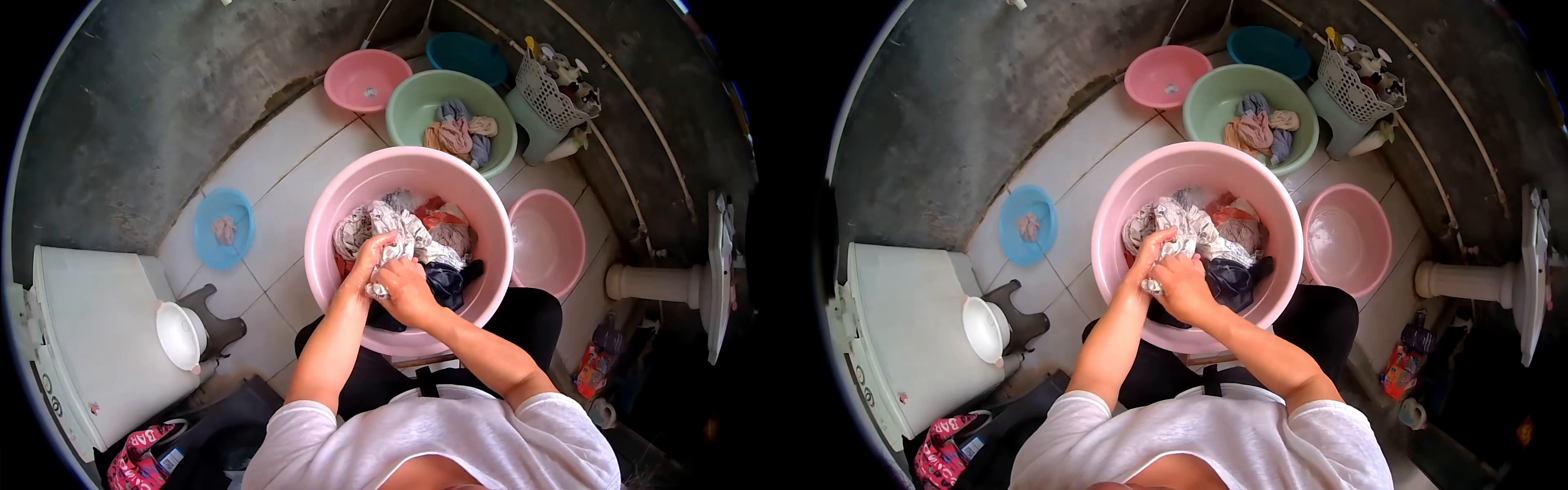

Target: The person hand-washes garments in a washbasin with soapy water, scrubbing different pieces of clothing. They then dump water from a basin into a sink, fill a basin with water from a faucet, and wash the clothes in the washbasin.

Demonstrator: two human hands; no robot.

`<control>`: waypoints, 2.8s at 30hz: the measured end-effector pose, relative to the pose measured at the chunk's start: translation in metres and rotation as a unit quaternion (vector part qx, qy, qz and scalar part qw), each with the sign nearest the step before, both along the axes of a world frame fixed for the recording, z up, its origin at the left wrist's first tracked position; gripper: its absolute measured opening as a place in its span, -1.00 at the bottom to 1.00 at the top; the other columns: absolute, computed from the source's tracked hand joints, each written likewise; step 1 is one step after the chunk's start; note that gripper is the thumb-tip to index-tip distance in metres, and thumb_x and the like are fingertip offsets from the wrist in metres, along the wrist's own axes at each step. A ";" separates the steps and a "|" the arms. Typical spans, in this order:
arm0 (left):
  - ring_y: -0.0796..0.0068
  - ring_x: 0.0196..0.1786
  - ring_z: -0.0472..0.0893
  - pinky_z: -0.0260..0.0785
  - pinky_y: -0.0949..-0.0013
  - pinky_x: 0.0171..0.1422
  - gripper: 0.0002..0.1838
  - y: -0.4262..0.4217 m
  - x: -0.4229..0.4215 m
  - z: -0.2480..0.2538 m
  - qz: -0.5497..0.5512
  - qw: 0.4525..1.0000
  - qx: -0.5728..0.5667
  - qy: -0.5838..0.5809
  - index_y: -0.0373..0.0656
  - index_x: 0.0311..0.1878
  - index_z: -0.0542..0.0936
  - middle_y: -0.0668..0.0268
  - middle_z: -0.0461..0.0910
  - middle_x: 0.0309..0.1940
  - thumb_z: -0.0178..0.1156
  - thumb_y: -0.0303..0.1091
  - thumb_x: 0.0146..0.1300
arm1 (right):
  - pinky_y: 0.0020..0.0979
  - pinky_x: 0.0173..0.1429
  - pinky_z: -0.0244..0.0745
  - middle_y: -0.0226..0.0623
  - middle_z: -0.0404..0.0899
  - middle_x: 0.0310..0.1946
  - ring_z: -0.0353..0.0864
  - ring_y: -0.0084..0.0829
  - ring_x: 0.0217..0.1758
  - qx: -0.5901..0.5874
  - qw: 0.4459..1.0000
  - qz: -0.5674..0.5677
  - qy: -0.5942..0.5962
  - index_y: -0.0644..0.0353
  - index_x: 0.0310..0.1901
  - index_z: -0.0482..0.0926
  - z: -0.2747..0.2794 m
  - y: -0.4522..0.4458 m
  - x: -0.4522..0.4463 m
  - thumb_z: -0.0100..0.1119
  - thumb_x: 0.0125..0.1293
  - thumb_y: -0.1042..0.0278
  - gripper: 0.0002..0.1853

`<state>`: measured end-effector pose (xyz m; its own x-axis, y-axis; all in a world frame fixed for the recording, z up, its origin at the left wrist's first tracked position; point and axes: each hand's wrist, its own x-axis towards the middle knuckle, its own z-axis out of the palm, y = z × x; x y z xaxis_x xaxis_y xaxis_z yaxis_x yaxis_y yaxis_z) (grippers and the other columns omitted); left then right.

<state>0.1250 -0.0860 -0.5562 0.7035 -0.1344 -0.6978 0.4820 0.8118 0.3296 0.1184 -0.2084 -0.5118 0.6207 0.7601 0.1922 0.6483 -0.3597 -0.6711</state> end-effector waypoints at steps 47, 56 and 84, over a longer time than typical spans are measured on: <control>0.21 -0.27 0.58 0.42 0.24 -0.14 -0.78 -0.043 0.003 -0.008 0.057 0.908 0.378 -0.171 -0.17 -0.18 0.54 0.19 0.58 -0.30 0.10 -0.33 0.12 | -0.21 0.08 0.32 0.07 0.39 0.04 0.39 -0.03 0.08 -0.033 0.969 -0.246 -0.010 0.29 0.18 0.23 -0.006 -0.025 0.078 0.25 0.03 0.13 -0.29; 0.26 0.04 0.42 0.17 0.17 0.19 -0.62 -0.053 -0.004 -0.037 0.108 0.989 -0.060 -0.078 -0.23 -0.02 0.41 0.15 0.47 -0.10 -0.02 -0.20 0.16 | -0.24 0.13 0.31 -0.06 0.44 -0.06 0.38 -0.05 0.05 -0.014 0.987 -0.147 0.060 0.18 -0.09 0.51 -0.034 -0.022 0.063 0.08 -0.10 0.57 -0.59; 0.03 -0.28 0.57 0.37 0.11 -0.14 -0.76 -0.053 0.002 -0.008 -0.225 0.637 0.694 -0.250 -0.17 -0.22 0.57 0.02 0.57 -0.44 0.09 -0.28 0.08 | -0.22 0.07 0.31 0.22 0.48 -0.18 0.46 0.07 -0.05 -0.105 0.990 -0.057 0.074 0.31 0.26 0.11 0.024 -0.015 0.076 0.25 -0.04 -0.10 -0.08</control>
<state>0.1266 -0.1394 -0.5645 0.9926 0.1013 -0.0673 0.1154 -0.6117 0.7826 0.1941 -0.2234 -0.4873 0.7139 0.6975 -0.0615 0.4959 -0.5657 -0.6589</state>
